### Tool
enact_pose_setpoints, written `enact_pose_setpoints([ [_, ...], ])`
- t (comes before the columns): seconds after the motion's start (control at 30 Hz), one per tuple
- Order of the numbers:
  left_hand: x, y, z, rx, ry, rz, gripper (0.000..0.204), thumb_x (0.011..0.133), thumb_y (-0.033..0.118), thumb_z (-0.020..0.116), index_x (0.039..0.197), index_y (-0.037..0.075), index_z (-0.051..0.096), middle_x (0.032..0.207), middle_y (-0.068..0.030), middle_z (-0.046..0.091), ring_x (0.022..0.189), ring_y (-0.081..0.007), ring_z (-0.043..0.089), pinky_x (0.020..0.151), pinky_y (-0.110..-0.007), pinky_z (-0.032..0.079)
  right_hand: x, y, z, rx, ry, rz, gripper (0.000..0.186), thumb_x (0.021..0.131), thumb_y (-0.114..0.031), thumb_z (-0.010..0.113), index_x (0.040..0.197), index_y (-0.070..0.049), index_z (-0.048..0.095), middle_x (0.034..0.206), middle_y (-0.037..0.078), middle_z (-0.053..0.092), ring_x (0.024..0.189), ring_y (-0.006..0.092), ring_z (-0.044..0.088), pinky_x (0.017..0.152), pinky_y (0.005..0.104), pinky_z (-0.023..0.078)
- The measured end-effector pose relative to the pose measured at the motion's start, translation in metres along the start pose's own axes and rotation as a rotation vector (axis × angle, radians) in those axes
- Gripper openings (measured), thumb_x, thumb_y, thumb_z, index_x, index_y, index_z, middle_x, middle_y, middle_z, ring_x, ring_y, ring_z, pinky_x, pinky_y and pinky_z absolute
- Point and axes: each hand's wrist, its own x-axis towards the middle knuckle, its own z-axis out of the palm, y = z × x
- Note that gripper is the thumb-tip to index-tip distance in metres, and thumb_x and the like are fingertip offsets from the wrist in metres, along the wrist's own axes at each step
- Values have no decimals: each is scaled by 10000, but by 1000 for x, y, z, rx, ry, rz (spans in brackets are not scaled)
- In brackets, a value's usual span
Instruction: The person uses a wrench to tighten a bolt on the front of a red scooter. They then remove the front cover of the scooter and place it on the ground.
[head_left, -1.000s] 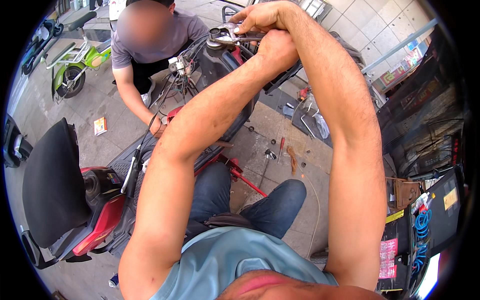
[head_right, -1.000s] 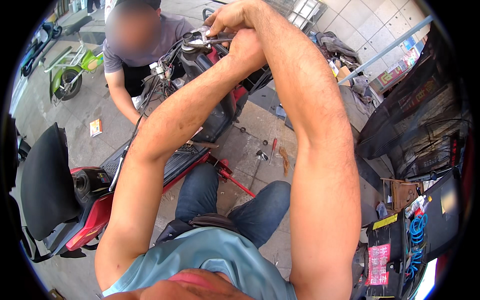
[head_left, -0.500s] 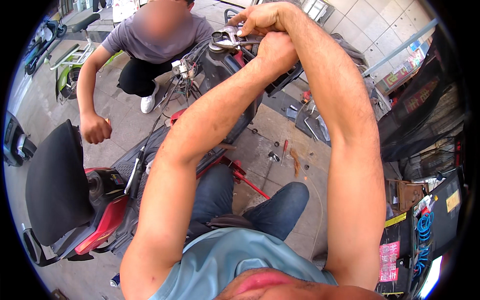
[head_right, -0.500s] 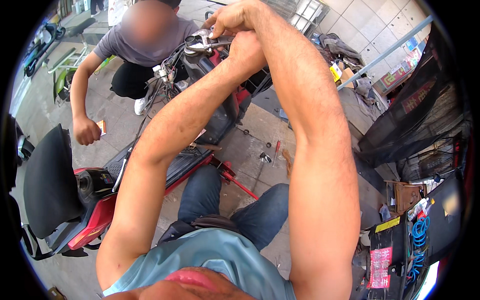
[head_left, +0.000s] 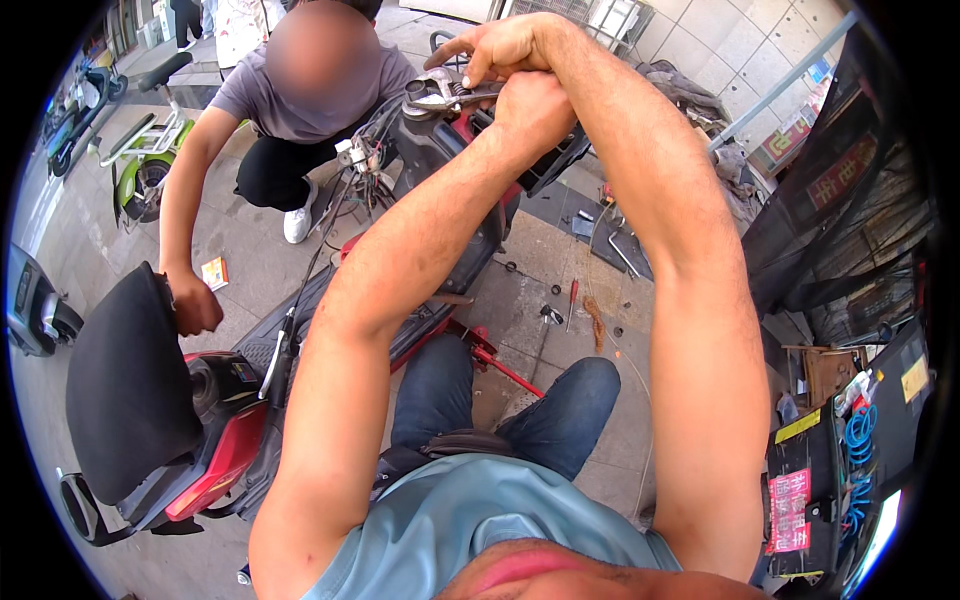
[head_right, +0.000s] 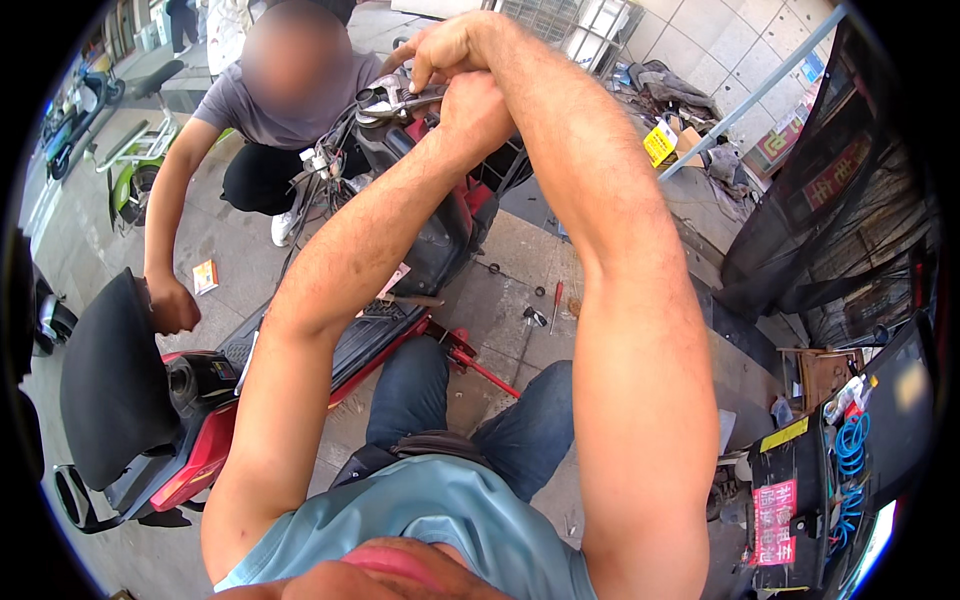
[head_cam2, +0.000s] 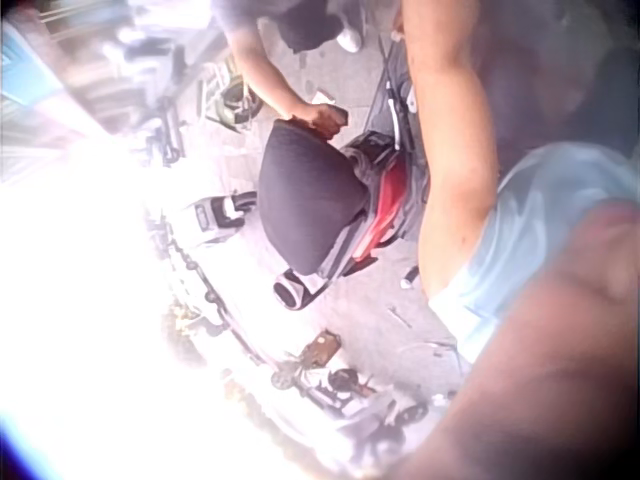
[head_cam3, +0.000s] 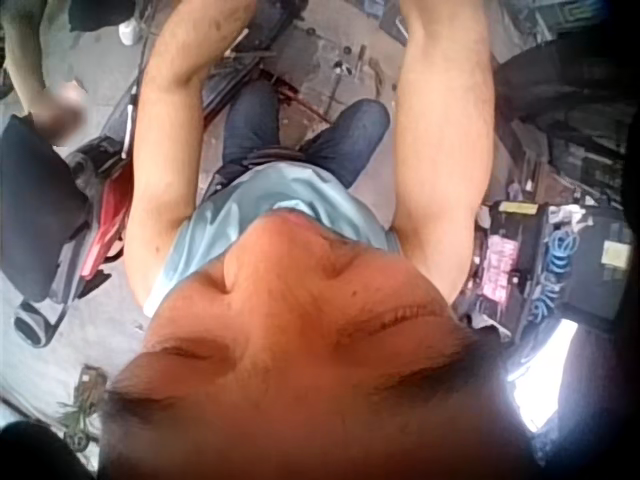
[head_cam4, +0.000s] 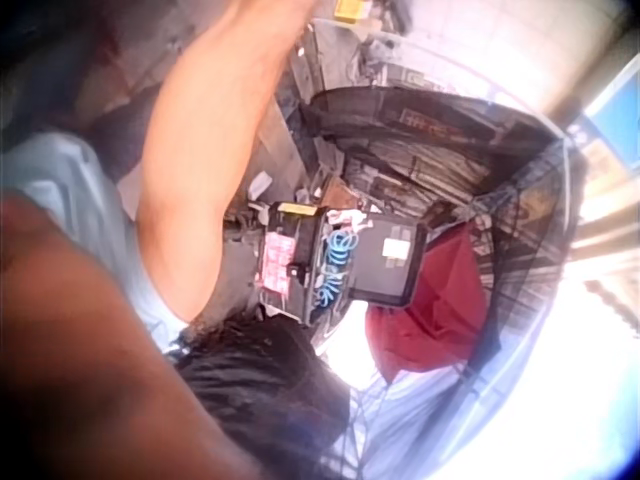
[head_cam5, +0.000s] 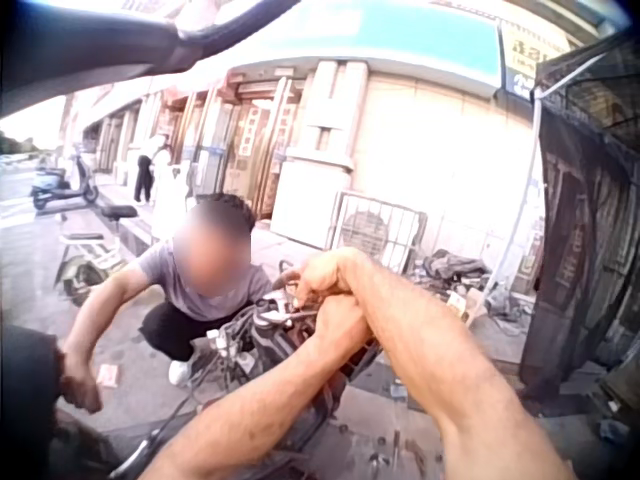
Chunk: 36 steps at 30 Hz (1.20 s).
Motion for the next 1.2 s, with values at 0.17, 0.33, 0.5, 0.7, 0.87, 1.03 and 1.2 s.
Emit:
enact_pose_setpoints([
  [0.17, -7, -3, -5, -16, -42, -57, 176, 848, 180, 652, 968, 92, 746, 949, -89, 762, 836, -262, 753, 685, -429, 602, 13, 0, 0, 22, -81, 14, 815, 812, 70, 669, 1567, -112, 421, 1124, 248, 694, 854, 244, 735, 727, 352, 651],
  [0.33, -6, -1, -6, -27, 2, -30, 173, 841, 186, 654, 950, 94, 751, 944, -89, 765, 822, -263, 753, 664, -429, 599, 20, 10, -4, 31, -54, 15, 800, 812, 54, 681, 1558, -68, 418, 1131, 233, 695, 853, 235, 727, 730, 347, 639],
  [0.5, -6, -6, 0, -19, 41, -11, 182, 846, 185, 640, 957, 94, 752, 943, -89, 765, 817, -265, 752, 663, -430, 599, 28, 12, -9, -5, -48, 23, 808, 817, 1, 709, 1563, -29, 400, 1238, 207, 669, 972, 239, 693, 853, 366, 594],
  [0.7, 5, 5, -9, 73, -143, -83, 265, 857, 238, 665, 1045, 64, 731, 1004, -147, 743, 899, -311, 737, 724, -466, 583, 25, 40, -16, -305, 165, -71, 709, 844, -67, 725, 1489, -18, 434, 1209, 155, 664, 940, 195, 669, 825, 357, 570],
  [0.87, 5, -1, -18, 14, -247, -150, 265, 828, 155, 707, 1086, 95, 696, 888, -144, 737, 792, -359, 726, 661, -462, 580, -109, 28, 31, -340, 906, -586, 450, 883, -37, 673, 1301, -6, 510, 1067, 118, 667, 847, 181, 652, 769, 345, 554],
  [1.03, -5, 2, -20, 34, -82, -94, 344, 809, 141, 714, 1134, 96, 610, 922, -142, 709, 793, -363, 710, 661, -480, 566, -126, 214, 126, 355, 1795, -623, 196, 922, -8, 622, 1113, 6, 586, 924, 80, 670, 754, 167, 635, 713, 332, 538],
  [1.2, 4, 17, -22, 9, -94, -40, 335, 802, 164, 757, 1101, 79, 631, 929, -167, 712, 811, -402, 698, 694, -482, 558, 0, 396, 258, 192, 1254, 39, 587, 816, -28, 723, 1378, -39, 552, 1190, 171, 638, 994, 241, 673, 863, 369, 561],
])
